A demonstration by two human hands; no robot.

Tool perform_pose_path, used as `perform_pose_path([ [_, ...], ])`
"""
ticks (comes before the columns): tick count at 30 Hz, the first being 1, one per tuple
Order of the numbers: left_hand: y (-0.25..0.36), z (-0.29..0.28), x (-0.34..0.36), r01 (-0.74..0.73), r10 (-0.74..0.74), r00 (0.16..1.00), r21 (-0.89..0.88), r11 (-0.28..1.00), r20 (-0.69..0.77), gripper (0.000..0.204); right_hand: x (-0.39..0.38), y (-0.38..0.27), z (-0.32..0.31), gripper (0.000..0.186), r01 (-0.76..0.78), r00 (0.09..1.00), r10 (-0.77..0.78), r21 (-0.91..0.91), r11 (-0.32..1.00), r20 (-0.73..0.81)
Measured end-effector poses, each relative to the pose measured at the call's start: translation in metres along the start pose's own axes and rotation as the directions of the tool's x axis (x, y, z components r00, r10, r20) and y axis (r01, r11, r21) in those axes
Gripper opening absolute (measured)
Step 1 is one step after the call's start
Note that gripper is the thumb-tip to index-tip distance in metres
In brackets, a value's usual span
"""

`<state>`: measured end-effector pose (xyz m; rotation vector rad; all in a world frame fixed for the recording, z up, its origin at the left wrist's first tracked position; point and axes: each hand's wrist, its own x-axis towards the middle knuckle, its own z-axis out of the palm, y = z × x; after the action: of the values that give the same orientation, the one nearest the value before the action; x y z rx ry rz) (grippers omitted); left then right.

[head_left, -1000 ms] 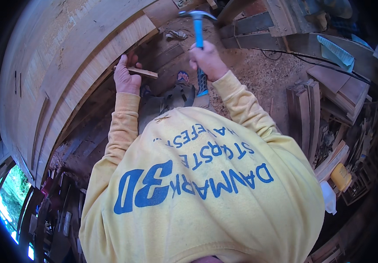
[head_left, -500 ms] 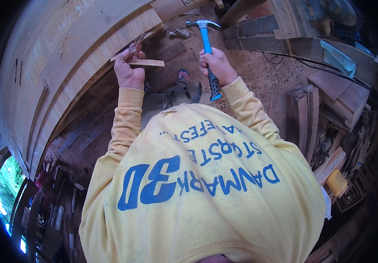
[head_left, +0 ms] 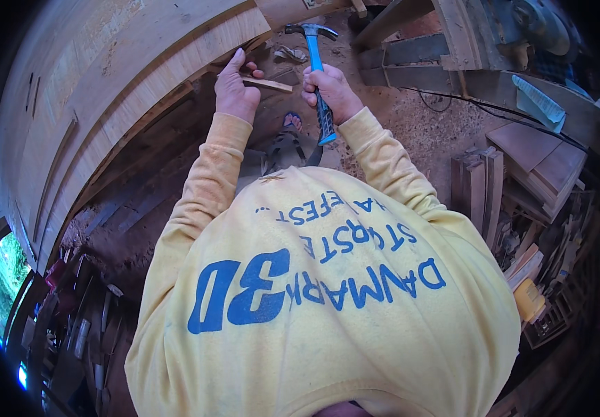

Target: The person sets aside a circular saw, trims a wooden piece with a hand saw, and takes wooden wedges from a bag. The person then inserts the wooden wedges between wooden planks and taps them into place with a hammer.

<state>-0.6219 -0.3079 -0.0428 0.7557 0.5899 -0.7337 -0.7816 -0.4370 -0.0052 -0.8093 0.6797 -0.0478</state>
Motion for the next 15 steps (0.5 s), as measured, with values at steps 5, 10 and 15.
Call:
perform_pose_path([
  [5,-0.008,0.002,0.009,-0.005,0.005,0.999,-0.008,1.000,-0.040,0.005,-0.002,0.003,0.005,0.010,-0.011,0.999,0.010,0.004,1.000,0.032],
  [10,-0.002,-0.001,-0.001,0.023,-0.024,1.000,0.056,0.998,0.019,0.005,-0.008,0.010,-0.009,0.009,-0.002,1.000,0.002,0.003,1.000,-0.029],
  [15,-0.004,-0.002,-0.024,0.001,0.005,0.999,0.140,0.990,-0.042,0.011,-0.015,0.016,-0.015,0.008,-0.011,0.995,0.018,0.071,0.997,-0.097],
])
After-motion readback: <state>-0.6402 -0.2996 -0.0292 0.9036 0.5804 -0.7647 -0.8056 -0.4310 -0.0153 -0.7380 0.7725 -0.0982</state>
